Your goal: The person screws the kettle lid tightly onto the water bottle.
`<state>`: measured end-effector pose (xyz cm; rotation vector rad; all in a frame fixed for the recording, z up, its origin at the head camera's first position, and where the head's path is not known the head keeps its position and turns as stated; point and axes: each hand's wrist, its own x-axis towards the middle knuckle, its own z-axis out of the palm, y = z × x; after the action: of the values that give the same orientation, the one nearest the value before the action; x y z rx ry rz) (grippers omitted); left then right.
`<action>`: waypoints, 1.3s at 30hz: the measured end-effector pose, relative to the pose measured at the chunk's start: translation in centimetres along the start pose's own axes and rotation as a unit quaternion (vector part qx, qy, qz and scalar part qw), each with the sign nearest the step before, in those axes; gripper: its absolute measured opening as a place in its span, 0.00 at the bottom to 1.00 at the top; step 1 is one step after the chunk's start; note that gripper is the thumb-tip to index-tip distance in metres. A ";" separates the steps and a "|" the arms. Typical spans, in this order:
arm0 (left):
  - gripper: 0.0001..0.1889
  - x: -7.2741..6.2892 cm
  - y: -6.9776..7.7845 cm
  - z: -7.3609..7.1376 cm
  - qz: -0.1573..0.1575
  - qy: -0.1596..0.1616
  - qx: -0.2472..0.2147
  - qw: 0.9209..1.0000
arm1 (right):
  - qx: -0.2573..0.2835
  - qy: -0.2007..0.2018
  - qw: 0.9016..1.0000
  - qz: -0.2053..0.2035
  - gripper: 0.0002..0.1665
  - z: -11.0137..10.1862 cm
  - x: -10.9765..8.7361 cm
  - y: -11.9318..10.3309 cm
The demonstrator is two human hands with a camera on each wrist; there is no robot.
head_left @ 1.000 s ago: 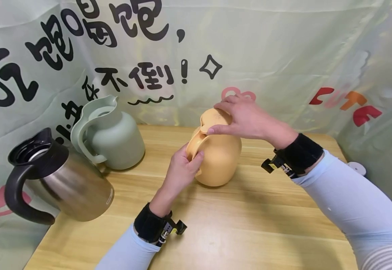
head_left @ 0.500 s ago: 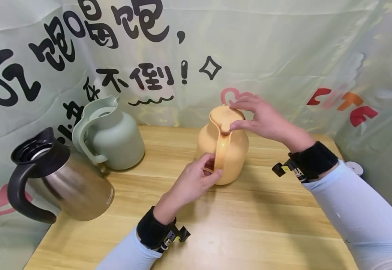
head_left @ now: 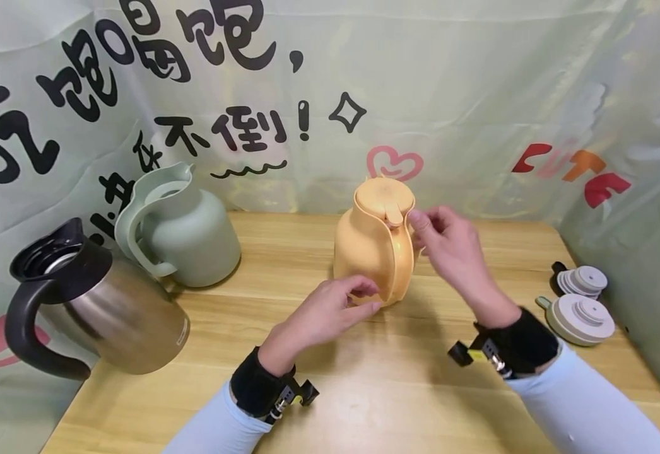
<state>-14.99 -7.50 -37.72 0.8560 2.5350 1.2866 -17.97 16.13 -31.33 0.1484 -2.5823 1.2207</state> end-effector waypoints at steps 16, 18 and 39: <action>0.13 0.7 -2.0 2.8 0.037 -0.127 0.164 0.978 | 0.277 0.000 0.960 0.045 0.22 4.1 -3.9 0.1; 0.12 0.7 -2.0 3.2 0.046 -0.135 0.172 0.975 | 0.252 0.043 0.966 0.038 0.22 3.8 -3.8 0.9; 0.16 0.2 -2.3 3.4 -0.001 -0.173 0.176 0.969 | 0.291 0.215 0.921 0.141 0.09 -6.1 3.8 11.1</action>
<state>-14.74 -6.11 -41.55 1.0384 2.5011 0.6184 -22.65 28.00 -34.78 -0.3503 -1.8476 1.8549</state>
